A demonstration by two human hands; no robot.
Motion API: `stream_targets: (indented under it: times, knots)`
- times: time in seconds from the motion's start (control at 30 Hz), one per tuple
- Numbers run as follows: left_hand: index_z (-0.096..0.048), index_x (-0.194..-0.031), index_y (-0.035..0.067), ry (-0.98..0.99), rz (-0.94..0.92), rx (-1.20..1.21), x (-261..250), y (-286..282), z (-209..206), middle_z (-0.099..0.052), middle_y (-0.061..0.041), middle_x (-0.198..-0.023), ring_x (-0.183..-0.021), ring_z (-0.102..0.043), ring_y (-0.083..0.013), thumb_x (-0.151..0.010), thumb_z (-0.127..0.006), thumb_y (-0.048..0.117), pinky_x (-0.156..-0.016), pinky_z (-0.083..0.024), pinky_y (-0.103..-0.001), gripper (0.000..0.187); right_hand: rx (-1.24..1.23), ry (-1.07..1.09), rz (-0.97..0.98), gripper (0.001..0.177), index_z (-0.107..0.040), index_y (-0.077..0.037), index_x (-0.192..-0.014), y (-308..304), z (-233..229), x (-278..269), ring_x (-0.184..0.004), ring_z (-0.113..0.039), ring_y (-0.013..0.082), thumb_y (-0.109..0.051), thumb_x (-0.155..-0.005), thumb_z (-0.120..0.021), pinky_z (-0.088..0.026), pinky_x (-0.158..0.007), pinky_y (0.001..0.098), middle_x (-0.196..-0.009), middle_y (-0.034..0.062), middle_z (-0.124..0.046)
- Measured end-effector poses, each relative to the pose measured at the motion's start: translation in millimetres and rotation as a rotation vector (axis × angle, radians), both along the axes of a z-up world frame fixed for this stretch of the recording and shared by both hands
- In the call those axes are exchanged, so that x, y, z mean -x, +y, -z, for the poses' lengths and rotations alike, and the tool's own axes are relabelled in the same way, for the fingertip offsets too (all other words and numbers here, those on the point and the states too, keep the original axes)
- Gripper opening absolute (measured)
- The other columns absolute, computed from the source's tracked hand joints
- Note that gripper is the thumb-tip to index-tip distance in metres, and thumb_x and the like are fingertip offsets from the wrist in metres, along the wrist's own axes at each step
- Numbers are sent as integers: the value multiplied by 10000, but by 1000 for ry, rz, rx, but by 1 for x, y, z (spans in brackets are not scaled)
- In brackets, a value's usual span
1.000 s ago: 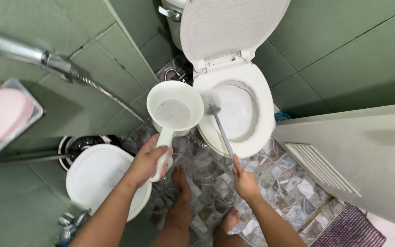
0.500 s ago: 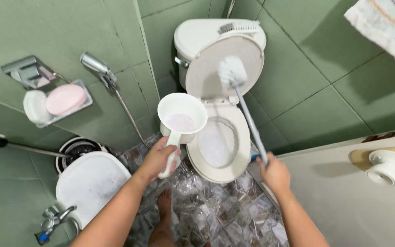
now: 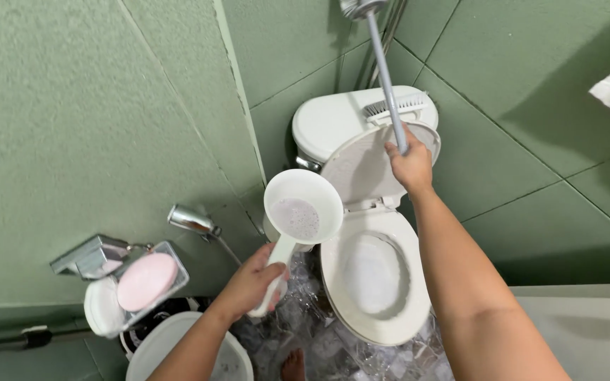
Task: The person cleans a toilet by rinsing a toilet brush with a sprayer, scrubbing the toilet bowl, seat, and lid with the brush, and pouring water over the surfaces using a ladle.
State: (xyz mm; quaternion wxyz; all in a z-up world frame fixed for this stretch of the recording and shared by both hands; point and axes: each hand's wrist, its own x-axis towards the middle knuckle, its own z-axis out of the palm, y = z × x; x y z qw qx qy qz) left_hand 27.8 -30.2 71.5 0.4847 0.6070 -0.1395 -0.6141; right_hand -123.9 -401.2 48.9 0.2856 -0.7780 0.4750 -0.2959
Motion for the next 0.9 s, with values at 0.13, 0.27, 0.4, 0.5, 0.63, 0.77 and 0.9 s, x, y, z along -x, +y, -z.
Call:
stream_targets:
  times: [0.13,0.27,0.4,0.5,0.63,0.77,0.9]
  knots:
    - [-427,-1492,119,-14,3,2,-18,-4,3,-651,-79,-890,-499,-562,-161,-919,-555,152,-420,-470,-329,588,-320,18,11,606,-547,-269,-1535,-14,-2,-23,-575,-553,186,-202,-947,-676,-497,-552,366,-772,157,-637]
    - [-414,-1505,133,-2,12,-6,-27,-4,11,-647,-72,-877,-493,-559,-164,-918,-556,149,-418,-462,-323,605,-551,-169,-15,522,-515,-257,-1450,-22,-2,-40,-475,-506,150,-194,-942,-620,-415,-421,323,-744,72,-674]
    - [-440,-1470,97,21,-19,-16,-22,6,18,-657,-71,-872,-491,-563,-158,-924,-548,143,-416,-462,-322,558,-509,-216,79,228,-632,-141,-1185,1,-5,-24,-525,-503,110,-179,-960,-621,-407,-422,311,-762,-43,-615]
    - [-477,-1430,82,36,-60,-3,-10,18,17,-645,-77,-847,-468,-536,-158,-917,-547,126,-403,-436,-318,519,-477,-156,94,172,-663,-83,-1072,39,-8,25,-538,-531,121,-234,-991,-661,-409,-439,316,-710,20,-564]
    - [-505,-1392,69,30,-60,-53,20,37,23,-619,-90,-805,-465,-535,-168,-917,-559,111,-399,-437,-332,481,-445,-114,113,195,-678,-107,-1087,117,22,120,-533,-536,88,-242,-947,-674,-423,-452,278,-724,-4,-619]
    - [-507,-1351,96,36,-131,-95,59,55,34,-621,-56,-816,-482,-540,-156,-916,-538,120,-417,-443,-327,437,-462,-202,99,238,-650,-87,-1163,185,85,204,-526,-488,62,-214,-964,-678,-399,-460,245,-725,8,-598]
    - [-529,-1317,66,0,-165,-118,117,77,54,-623,-52,-828,-504,-549,-146,-932,-539,128,-438,-458,-321,390,-652,-274,201,223,-621,-92,-1179,234,138,270,-474,-434,63,-208,-989,-613,-360,-428,250,-748,28,-667]
